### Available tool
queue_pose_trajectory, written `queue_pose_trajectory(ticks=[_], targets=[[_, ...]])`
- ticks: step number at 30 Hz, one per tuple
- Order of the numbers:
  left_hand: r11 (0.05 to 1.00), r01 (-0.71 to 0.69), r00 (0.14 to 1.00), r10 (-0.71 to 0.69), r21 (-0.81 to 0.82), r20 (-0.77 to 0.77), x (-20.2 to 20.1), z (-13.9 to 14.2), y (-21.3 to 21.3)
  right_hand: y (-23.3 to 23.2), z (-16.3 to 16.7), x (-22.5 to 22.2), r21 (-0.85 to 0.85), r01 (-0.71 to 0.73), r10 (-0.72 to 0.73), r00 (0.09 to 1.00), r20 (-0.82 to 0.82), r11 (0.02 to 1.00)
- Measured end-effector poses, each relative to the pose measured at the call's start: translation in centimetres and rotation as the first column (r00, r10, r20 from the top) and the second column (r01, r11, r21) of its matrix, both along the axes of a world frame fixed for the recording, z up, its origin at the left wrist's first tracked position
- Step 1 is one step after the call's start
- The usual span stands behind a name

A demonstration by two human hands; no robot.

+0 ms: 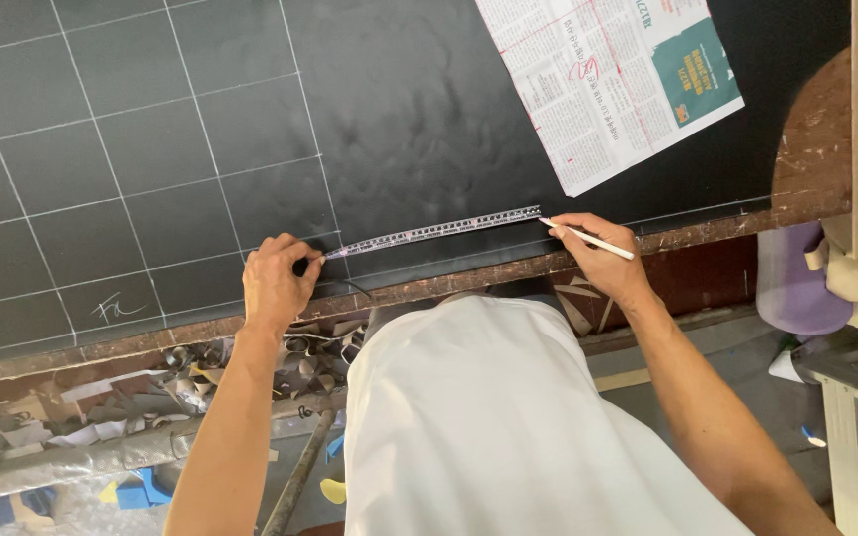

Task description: The person uses a metal ruler and a white marking tool to draw straight lines and mark points on a large black sheet laid on a work table. A newspaper pattern is placed on the sheet and used as a reference while the person repeatedly repositions the ruler and marks along its edge.

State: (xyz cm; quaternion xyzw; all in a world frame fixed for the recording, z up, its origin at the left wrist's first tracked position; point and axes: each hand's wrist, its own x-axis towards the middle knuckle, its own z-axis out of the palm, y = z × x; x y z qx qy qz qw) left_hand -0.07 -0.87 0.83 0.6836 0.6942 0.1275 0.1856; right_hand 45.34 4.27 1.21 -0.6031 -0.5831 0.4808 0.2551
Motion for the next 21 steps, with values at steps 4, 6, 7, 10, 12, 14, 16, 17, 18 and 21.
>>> queue_pose_trajectory(ticks=[4,6,7,10,12,14,16,17,18,21], targets=[[1.000,-0.013,1.000,0.013,-0.024,-0.014,0.1,0.1,-0.2,-0.1,0.0,0.3,-0.055,0.000,-0.003,0.999,-0.048,0.998],[0.999,-0.009,1.000,0.008,-0.032,-0.024,0.3,0.2,-0.2,0.1,-0.1,0.3,-0.055,-0.003,0.000,0.999,-0.046,0.999],[0.999,-0.005,1.000,0.004,-0.036,-0.028,0.4,0.3,-0.2,0.1,-0.3,0.4,-0.055,-0.003,0.001,0.999,-0.045,0.998],[1.000,-0.002,1.000,0.001,-0.028,-0.029,0.7,0.1,-0.4,-0.6,-0.6,0.7,-0.063,0.060,-0.057,0.997,0.049,0.996],[1.000,0.008,1.000,-0.008,-0.005,-0.016,0.6,-0.1,-0.7,-0.7,-0.5,0.6,-0.088,0.052,-0.054,0.998,-0.020,0.995],[1.000,0.011,1.000,-0.011,0.005,-0.001,-0.3,-0.2,-0.8,-0.8,-0.6,-0.1,-0.077,0.019,-0.023,0.999,-0.047,0.997],[1.000,0.016,1.000,-0.016,0.020,-0.001,-0.6,-0.4,-0.7,-0.6,-0.9,-0.2,-0.016,-0.030,0.030,0.998,-0.047,0.999],[0.999,0.015,1.000,-0.015,0.034,0.001,-0.7,-0.6,-0.7,-0.5,-1.1,-0.3,-0.010,-0.008,0.007,1.000,-0.023,1.000],[0.999,0.016,1.000,-0.016,0.038,0.003,-0.8,-0.7,-0.9,-0.8,-1.2,-0.6,-0.013,0.016,-0.016,1.000,0.001,1.000],[1.000,0.007,1.000,-0.007,0.006,0.016,-0.8,-0.7,-1.4,-1.1,-1.4,-0.7,-0.073,0.037,-0.036,0.999,0.024,0.997]])
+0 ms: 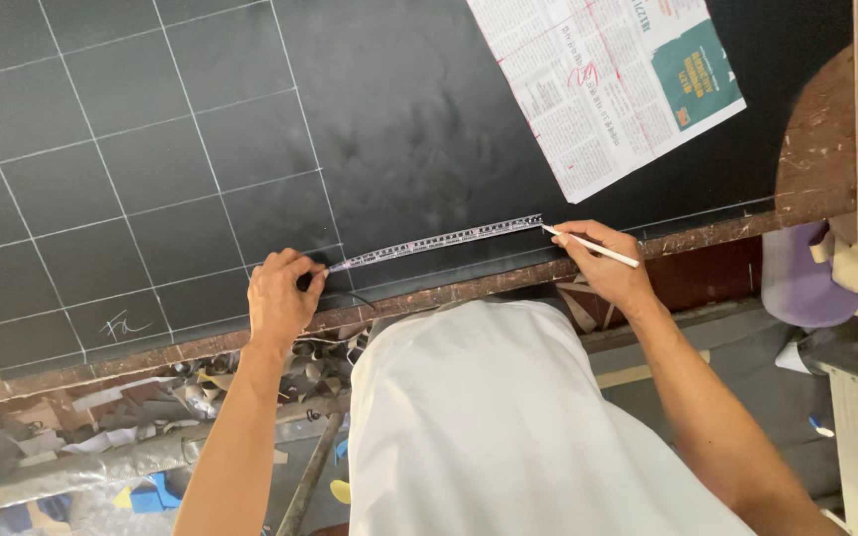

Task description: The person uses a metal ruler and a white marking tool to draw straight lines and mark points on a large black sheet laid on a work table. A newspaper pattern is placed on the sheet and used as a reference while the person repeatedly repositions the ruler and marks along its edge.

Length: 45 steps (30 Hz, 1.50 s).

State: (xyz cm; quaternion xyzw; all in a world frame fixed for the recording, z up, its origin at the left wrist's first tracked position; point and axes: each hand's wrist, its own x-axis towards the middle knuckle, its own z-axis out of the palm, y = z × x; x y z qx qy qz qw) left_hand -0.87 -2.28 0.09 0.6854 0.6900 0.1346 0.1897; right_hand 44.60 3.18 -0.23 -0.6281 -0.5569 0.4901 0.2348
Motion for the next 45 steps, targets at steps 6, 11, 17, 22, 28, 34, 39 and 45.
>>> queue_pose_trajectory(ticks=[6,11,17,22,28,34,39,45], targets=[[0.999,0.013,1.000,-0.013,-0.029,0.000,0.0,1.3,2.4,2.8,2.4,-0.7,0.015,-0.025,0.025,0.999,0.032,1.000],[0.998,0.018,0.997,-0.013,-0.068,0.075,-1.1,1.8,3.6,4.5,5.1,-2.1,-0.020,0.015,-0.010,0.974,0.224,1.000],[0.998,-0.068,0.977,0.064,0.015,0.206,-5.7,3.1,7.5,9.9,4.1,-4.0,0.493,-0.242,0.023,0.912,0.409,0.836],[0.985,-0.163,0.975,0.151,0.063,0.163,-9.8,4.0,13.9,14.1,0.3,-7.8,0.528,-0.333,0.037,0.869,0.494,0.781],[0.988,-0.153,0.977,0.148,0.018,0.151,-12.5,2.8,25.7,23.7,-2.1,-7.9,0.590,-0.291,-0.068,0.857,0.510,0.753],[0.999,0.006,0.991,-0.013,0.049,0.136,-12.9,0.1,36.4,32.1,-3.0,-7.3,0.575,-0.337,-0.020,0.851,0.525,0.745],[1.000,-0.003,0.989,0.001,0.015,0.150,-12.6,-0.5,41.5,36.4,-1.9,-9.0,0.582,-0.364,-0.050,0.817,0.574,0.727],[0.999,-0.046,0.969,0.044,0.003,0.242,-13.4,0.3,43.0,37.6,-2.1,-14.5,0.626,-0.443,0.037,0.833,0.552,0.642]])
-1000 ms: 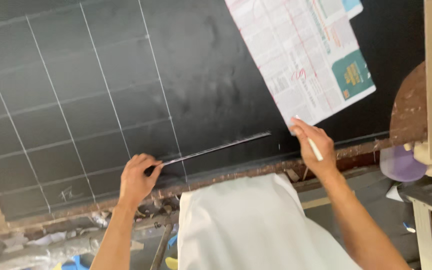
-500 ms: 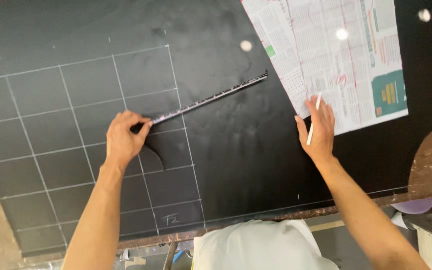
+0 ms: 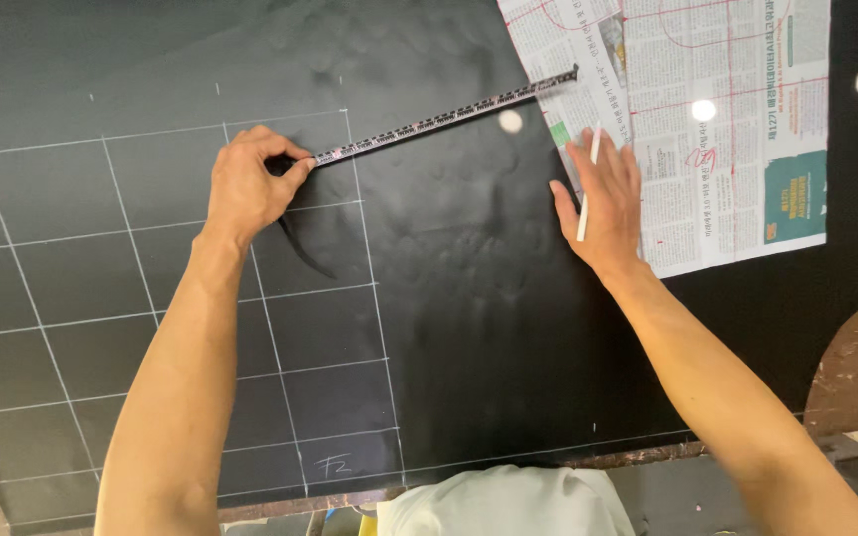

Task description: The person uses a metal ruler and a white marking tool to draw straight lines and mark points on a large black sheet laid on a work table. A newspaper pattern is placed on the sheet and used as a reference while the person repeatedly repositions the ruler and marks along its edge.

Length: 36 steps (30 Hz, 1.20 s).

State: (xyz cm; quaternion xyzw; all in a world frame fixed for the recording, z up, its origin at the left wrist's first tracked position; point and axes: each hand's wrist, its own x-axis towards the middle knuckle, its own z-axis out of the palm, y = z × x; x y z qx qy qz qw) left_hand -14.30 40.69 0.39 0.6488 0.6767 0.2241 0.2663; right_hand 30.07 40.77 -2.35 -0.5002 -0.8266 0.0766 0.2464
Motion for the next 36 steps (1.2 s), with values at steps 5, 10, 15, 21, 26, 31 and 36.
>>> queue_pose_trajectory(ticks=[5,10,15,21,26,31,36], targets=[[1.000,-0.024,1.000,0.024,-0.017,0.012,-0.9,0.8,-0.6,1.8,0.5,-0.9,0.039,0.036,-0.035,0.999,-0.029,0.999],[0.999,-0.026,1.000,0.026,-0.033,0.003,-1.1,0.8,-0.7,3.8,0.8,0.2,0.080,0.044,-0.047,0.998,0.039,0.996],[1.000,-0.009,1.000,0.009,-0.008,-0.007,-0.6,0.4,-0.3,7.3,0.6,2.8,0.133,0.130,-0.145,0.983,0.109,0.983],[0.997,0.075,0.995,-0.074,0.016,-0.072,0.8,-0.2,1.8,8.9,1.9,6.0,0.123,0.232,-0.244,0.965,0.098,0.965],[0.997,0.064,0.992,-0.069,-0.050,-0.104,1.6,-0.2,2.9,6.8,2.0,3.3,-0.095,0.134,-0.145,0.981,-0.131,0.987],[0.998,0.035,0.991,-0.041,-0.050,-0.127,1.8,0.2,2.7,4.4,1.6,-0.5,-0.184,0.079,-0.122,0.965,-0.231,0.980],[0.996,0.017,0.993,-0.028,-0.088,-0.115,1.7,0.5,2.9,5.0,1.7,-0.7,-0.281,0.068,-0.158,0.937,-0.311,0.957]])
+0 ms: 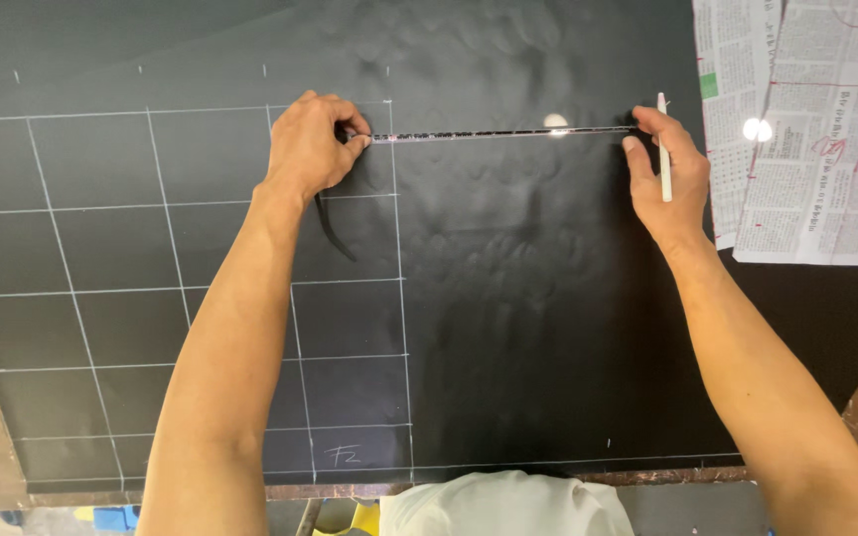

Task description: The person uses a metal ruler and a white marking tool to draw straight lines and mark points on a large black sheet laid on a work table. A newspaper pattern is placed on the sheet and used as a reference while the person repeatedly repositions the ruler and marks along its edge.

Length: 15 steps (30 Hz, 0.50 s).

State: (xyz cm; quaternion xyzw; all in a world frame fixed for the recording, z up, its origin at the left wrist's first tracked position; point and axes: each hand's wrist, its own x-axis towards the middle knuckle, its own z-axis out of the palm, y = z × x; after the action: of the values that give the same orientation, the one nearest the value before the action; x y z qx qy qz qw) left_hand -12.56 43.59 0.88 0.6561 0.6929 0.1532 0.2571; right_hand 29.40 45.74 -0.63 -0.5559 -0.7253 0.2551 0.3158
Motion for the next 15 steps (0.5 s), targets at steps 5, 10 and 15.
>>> queue_pose_trajectory(ticks=[5,10,15], targets=[[0.999,-0.018,0.999,0.017,-0.033,-0.034,0.0,0.5,0.4,0.9,-0.2,0.0,-0.038,-0.008,0.008,1.000,0.007,0.999],[0.980,-0.083,0.997,0.082,-0.180,-0.009,0.1,1.2,0.9,1.1,0.0,-0.3,-0.033,-0.012,0.013,0.999,0.037,0.999],[0.987,-0.047,0.999,0.047,-0.154,-0.003,0.1,1.3,0.9,0.9,0.2,0.1,-0.098,0.010,-0.024,0.989,-0.147,0.995]])
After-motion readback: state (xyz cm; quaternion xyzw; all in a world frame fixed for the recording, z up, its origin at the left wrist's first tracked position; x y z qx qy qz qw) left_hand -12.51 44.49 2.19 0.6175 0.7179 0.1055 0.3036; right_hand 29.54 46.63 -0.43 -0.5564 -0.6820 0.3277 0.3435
